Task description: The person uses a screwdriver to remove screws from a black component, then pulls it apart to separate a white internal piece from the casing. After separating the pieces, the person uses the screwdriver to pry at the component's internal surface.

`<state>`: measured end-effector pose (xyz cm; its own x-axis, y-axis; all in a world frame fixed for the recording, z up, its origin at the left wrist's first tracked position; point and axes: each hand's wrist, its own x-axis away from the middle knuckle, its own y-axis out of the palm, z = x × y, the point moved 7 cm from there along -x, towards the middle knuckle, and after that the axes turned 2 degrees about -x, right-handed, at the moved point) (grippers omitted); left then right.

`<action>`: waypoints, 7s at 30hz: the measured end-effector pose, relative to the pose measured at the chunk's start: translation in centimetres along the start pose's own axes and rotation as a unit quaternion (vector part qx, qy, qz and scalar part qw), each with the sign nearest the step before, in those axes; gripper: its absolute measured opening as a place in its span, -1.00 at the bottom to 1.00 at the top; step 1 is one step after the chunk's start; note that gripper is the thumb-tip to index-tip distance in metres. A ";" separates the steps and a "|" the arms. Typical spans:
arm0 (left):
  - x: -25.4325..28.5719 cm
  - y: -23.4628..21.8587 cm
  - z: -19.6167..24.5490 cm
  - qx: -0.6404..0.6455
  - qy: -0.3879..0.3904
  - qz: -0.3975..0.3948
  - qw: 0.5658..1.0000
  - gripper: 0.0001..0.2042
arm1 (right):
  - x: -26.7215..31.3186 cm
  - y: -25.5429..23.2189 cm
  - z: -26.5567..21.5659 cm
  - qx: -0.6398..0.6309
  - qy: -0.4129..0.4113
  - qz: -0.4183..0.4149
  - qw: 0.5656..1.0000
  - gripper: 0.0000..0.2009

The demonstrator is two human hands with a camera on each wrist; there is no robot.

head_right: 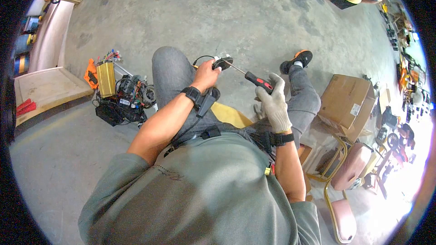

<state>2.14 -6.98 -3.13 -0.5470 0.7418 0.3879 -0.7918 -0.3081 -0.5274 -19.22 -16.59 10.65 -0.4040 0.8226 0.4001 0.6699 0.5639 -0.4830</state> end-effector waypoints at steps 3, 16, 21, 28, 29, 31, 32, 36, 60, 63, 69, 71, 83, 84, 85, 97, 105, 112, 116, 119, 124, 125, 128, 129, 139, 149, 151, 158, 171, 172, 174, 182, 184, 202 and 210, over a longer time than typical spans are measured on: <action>-0.1 0.1 0.0 -0.001 0.001 0.000 1.000 -0.70 | -0.2 -0.2 0.3 -0.011 0.031 -0.004 0.999 -0.42; -0.2 0.2 -0.4 0.019 0.009 0.003 1.000 -0.72 | -0.9 0.6 2.0 -0.053 -0.006 0.005 0.999 -0.44; 0.1 -0.2 0.1 -0.003 -0.005 0.003 1.000 -0.72 | -0.6 0.3 1.1 -0.071 0.051 -0.008 0.996 -0.42; 0.2 -0.2 0.2 0.003 -0.001 0.007 1.000 -0.72 | -1.1 0.1 1.3 -0.052 0.033 -0.007 0.998 -0.38; 0.1 0.0 0.1 0.003 -0.001 0.007 1.000 -0.72 | -1.0 0.3 1.8 -0.111 0.103 -0.020 0.988 -0.37; -0.1 0.2 -0.1 0.009 0.006 0.000 1.000 -0.73 | -0.4 0.2 0.7 -0.093 0.084 -0.014 0.992 -0.37; 0.0 0.1 0.0 0.009 0.004 0.001 1.000 -0.73 | -0.2 0.2 0.3 -0.074 0.066 -0.010 0.995 -0.38; 0.1 0.1 0.0 0.003 -0.002 -0.004 1.000 -0.74 | -0.7 0.0 0.7 -0.034 0.009 -0.007 0.999 -0.38; 0.1 -0.1 0.2 0.003 -0.007 -0.008 1.000 -0.73 | -0.6 0.4 -0.1 -0.030 -0.008 0.015 0.999 -0.43; 0.1 0.0 0.2 0.005 -0.009 -0.011 1.000 -0.72 | -1.0 0.4 1.0 -0.097 0.073 -0.016 0.993 -0.42; 0.0 0.1 -0.1 0.007 -0.013 -0.009 1.000 -0.70 | -0.9 0.4 0.2 -0.018 -0.005 0.010 1.000 -0.42; 0.0 0.1 -0.2 0.004 -0.013 -0.007 1.000 -0.69 | -1.6 0.8 2.2 -0.116 0.093 -0.031 0.988 -0.41; 0.2 0.0 0.1 0.020 -0.013 -0.001 1.000 -0.69 | -2.1 0.6 2.4 -0.115 0.127 -0.058 0.984 -0.45; 0.3 -0.1 0.3 0.016 -0.016 0.001 1.000 -0.69 | -2.1 0.9 2.5 -0.115 0.127 -0.059 0.984 -0.45; 0.4 -0.3 0.4 0.012 -0.021 0.003 1.000 -0.69 | -2.0 1.0 2.0 -0.114 0.095 -0.043 0.988 -0.45; 0.1 0.3 -0.7 0.002 -0.026 0.011 1.000 -0.67 | -4.2 -0.4 1.1 -0.136 0.087 -0.103 0.981 -0.73; 0.8 1.0 -0.5 0.048 -0.082 -0.111 0.989 -0.61 | -9.5 1.1 3.0 -0.183 0.139 -0.113 0.967 -0.66; 0.5 1.1 0.1 0.453 -0.091 -0.196 0.865 -0.68 | -17.4 7.7 9.6 -0.182 0.161 -0.162 0.956 -0.58; 0.9 -0.1 1.1 0.650 -0.149 -0.211 0.714 -0.72 | -21.0 10.7 12.8 -0.157 0.180 -0.186 0.953 -0.54; 0.8 -0.4 0.3 0.672 -0.200 -0.184 0.689 -0.68 | -23.0 13.0 14.7 -0.150 0.189 -0.209 0.948 -0.53; 0.8 0.3 0.3 0.623 -0.222 -0.200 0.723 -0.68 | -24.9 16.8 16.8 -0.127 0.196 -0.217 0.948 -0.52; 0.9 0.4 -0.2 0.591 -0.235 -0.197 0.747 -0.67 | -25.1 17.4 17.1 -0.129 0.201 -0.219 0.946 -0.52; 1.3 0.8 -1.2 0.534 -0.266 -0.188 0.780 -0.66 | -25.8 18.9 18.1 -0.111 0.201 -0.220 0.948 -0.62; 1.3 1.0 -1.8 0.525 -0.269 -0.177 0.788 -0.64 | -26.1 19.3 18.4 -0.099 0.195 -0.215 0.952 -0.61; 1.6 0.6 -2.8 0.466 -0.292 -0.071 0.832 -0.40 | -27.2 20.7 19.8 -0.036 0.167 -0.215 0.961 -0.64; 1.5 0.9 -3.1 0.421 -0.235 -0.130 0.866 -0.77 | -26.8 20.7 19.8 -0.025 0.170 -0.222 0.960 -0.63; 1.1 0.5 -3.3 0.388 -0.210 -0.103 0.891 -0.81 | -26.4 19.7 19.2 -0.083 0.176 -0.201 0.960 -0.55; 0.6 0.3 -3.4 0.383 -0.230 -0.092 0.890 -0.81 | -23.1 12.2 12.5 -0.140 0.171 -0.199 0.955 -0.49; -0.3 1.7 -0.9 0.560 -0.119 -0.168 0.803 -0.73 | -5.3 -2.5 -1.6 -0.058 0.035 -0.184 0.981 -0.57; -0.3 1.8 -0.6 0.560 -0.113 -0.172 0.803 -0.73 | -4.5 -2.6 -1.4 -0.069 0.030 -0.183 0.980 -0.58; 0.0 2.1 0.5 0.575 -0.061 -0.213 0.788 -0.73 | -3.0 -2.7 -0.8 -0.082 0.022 -0.177 0.981 -0.58; 1.3 2.3 1.6 0.546 -0.049 -0.275 0.790 -0.75 | 0.0 -3.4 0.5 -0.081 0.006 -0.141 0.987 -0.59; 1.3 2.4 1.4 0.543 -0.042 -0.271 0.794 -0.76 | 0.4 -3.4 0.6 -0.081 0.009 -0.138 0.987 -0.59; 1.1 1.9 1.7 0.514 -0.028 -0.261 0.817 -0.77 | 1.1 -3.9 -0.5 -0.068 -0.005 -0.114 0.991 -0.62; 1.0 2.2 1.2 0.395 -0.018 -0.251 0.883 -0.81 | 1.2 -4.2 -1.3 -0.003 -0.043 -0.111 0.993 -0.64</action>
<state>-0.46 -7.60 -2.97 -0.0692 0.8884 0.4537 -0.8718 -0.2749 0.4054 -21.67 -18.08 14.18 -0.5936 0.6815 0.4280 0.5624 0.7317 -0.3851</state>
